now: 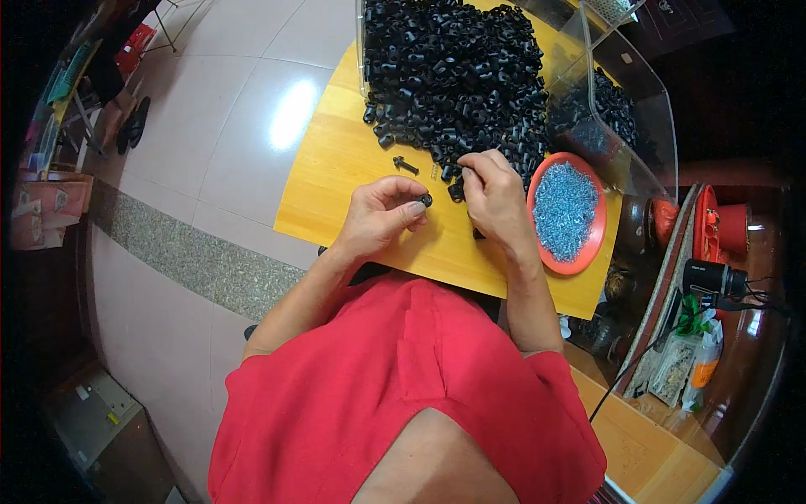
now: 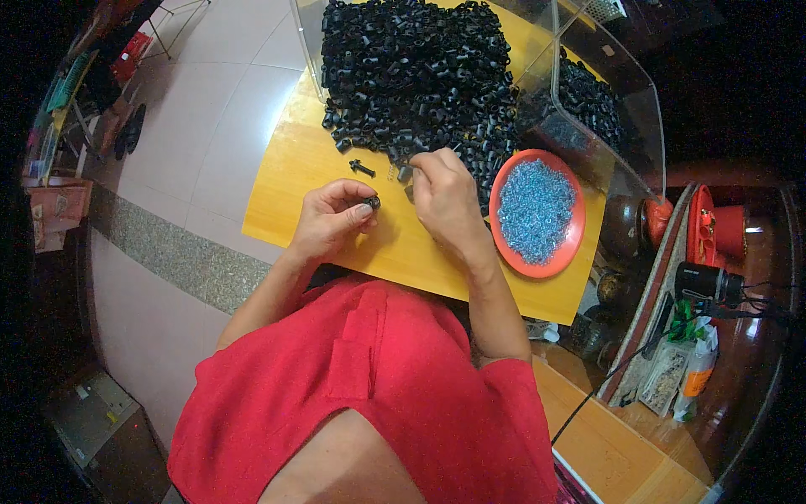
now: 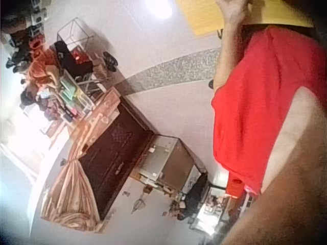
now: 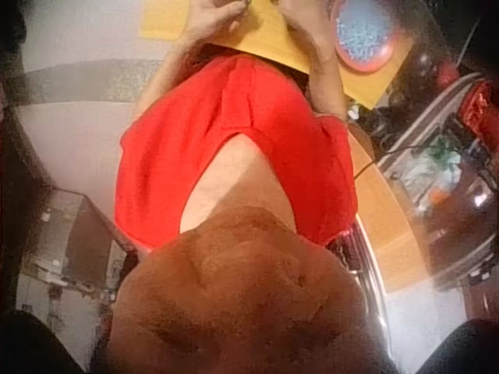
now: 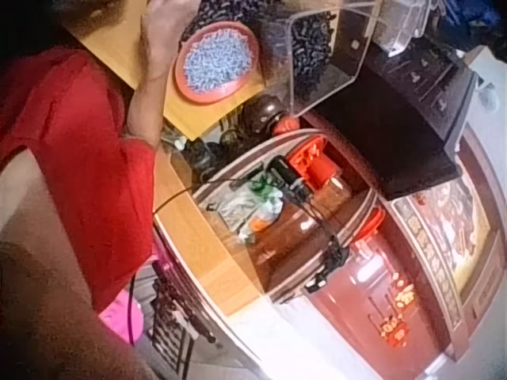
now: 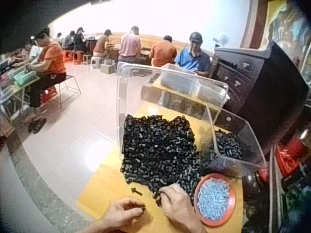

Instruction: The person assembles plastic cord locks by fitting springs and inner pegs into outer plastic housings by hand.

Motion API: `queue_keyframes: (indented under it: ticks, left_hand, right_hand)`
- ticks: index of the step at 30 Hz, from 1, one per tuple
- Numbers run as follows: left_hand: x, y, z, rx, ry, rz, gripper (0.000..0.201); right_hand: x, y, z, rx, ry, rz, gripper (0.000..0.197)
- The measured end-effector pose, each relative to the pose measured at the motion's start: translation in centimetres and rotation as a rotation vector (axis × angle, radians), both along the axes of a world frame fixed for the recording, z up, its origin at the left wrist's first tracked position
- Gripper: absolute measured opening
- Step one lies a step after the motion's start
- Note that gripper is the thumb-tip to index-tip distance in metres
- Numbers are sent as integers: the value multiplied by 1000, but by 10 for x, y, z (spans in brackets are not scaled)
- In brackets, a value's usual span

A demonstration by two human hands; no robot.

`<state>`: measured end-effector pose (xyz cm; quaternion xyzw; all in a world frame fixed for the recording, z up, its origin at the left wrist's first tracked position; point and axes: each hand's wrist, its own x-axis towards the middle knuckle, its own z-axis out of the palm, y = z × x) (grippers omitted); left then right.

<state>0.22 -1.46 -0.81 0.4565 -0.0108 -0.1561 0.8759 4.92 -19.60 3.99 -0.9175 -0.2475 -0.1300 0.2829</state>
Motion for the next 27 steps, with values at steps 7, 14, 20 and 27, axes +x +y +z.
queue_keyframes:
  ticks: [7, 14, 20, 27]
  left_hand:
    - [1, 3, 5, -52, 71, -14, 18]
    - [1, 4, 3, -105, 72, -30, 17]
    - [1, 4, 5, -87, 62, -17, 17]
    - [1, 3, 4, -34, 29, -36, 18]
  right_hand:
    - [-29, 10, 18, 772, 941, 12, 15]
    - [-35, 7, 17, 927, 961, 40, 15]
    - [-35, 12, 17, 819, 920, 29, 14]
    - [-37, 14, 18, 722, 796, 25, 12]
